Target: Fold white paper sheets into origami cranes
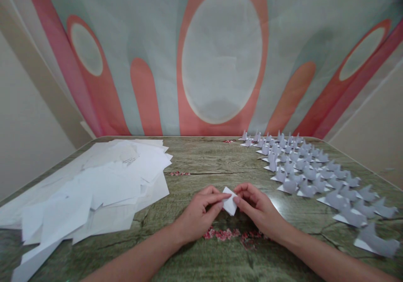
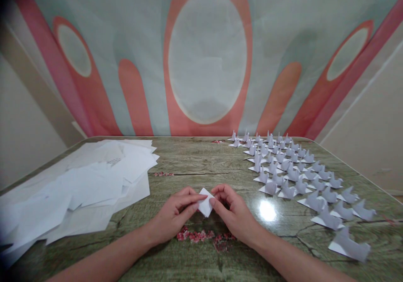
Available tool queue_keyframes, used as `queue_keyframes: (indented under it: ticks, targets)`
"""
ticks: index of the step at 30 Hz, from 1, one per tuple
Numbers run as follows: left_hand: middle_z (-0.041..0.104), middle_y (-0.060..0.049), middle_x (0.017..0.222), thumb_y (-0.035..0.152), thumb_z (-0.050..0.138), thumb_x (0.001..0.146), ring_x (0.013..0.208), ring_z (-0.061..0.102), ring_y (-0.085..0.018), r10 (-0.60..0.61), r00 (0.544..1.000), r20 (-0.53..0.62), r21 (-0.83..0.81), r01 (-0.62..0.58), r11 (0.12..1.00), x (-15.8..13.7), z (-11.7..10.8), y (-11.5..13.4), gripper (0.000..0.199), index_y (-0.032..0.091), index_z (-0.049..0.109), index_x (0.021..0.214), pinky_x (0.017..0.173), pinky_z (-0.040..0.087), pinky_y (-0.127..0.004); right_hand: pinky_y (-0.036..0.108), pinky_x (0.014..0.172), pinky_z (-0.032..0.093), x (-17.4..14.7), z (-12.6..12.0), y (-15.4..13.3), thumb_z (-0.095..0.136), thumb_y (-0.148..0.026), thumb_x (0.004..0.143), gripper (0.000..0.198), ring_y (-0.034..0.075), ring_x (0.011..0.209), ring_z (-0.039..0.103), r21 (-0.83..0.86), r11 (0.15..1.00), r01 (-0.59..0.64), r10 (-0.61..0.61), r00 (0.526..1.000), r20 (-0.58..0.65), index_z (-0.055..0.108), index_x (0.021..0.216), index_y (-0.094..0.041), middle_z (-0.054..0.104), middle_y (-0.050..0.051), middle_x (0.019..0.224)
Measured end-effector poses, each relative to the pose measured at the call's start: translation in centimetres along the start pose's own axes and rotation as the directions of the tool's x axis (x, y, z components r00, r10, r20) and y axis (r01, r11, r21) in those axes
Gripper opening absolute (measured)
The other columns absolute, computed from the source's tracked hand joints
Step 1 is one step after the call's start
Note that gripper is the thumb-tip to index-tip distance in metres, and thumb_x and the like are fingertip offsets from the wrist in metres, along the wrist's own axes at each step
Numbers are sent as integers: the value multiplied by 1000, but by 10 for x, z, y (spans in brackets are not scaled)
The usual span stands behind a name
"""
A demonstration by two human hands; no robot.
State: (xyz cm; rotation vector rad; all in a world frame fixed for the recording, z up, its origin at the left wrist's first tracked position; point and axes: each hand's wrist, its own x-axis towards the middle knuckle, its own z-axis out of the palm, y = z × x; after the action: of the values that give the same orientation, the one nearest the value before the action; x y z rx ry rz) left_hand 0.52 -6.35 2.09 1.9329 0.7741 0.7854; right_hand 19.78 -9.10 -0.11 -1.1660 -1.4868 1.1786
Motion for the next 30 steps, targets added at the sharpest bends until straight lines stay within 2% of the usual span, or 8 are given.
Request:
queue_keyframes:
  ticks: [7,12,30]
  targets:
    - [58,-5,100,16,49,84,94,54,-15,-12,999,-37,-28,11,1000,1,1,-4,30,23,61,111,86,41,-26,25,60,38,-1,-2,0,50,-36,86,20,13,67,50,-62,998,18,-17,1000,15,53,95,-18,55,0,74]
    - [60,-6,106,13,51,82,99,54,-16,-50,997,-56,-38,48,998,3,0,-8,32,21,61,112,91,40,-27,26,62,39,-2,-3,1,52,-34,84,24,14,72,51,-9,1000,-10,10,999,40,52,102,-18,57,2,80]
    - [60,-7,105,15,55,79,96,57,-17,-52,997,-58,-115,46,992,4,1,-9,32,19,62,110,85,44,-28,26,62,39,-1,-3,-2,52,-33,84,24,13,69,50,6,1000,-15,15,1000,27,53,102,-17,56,0,74]
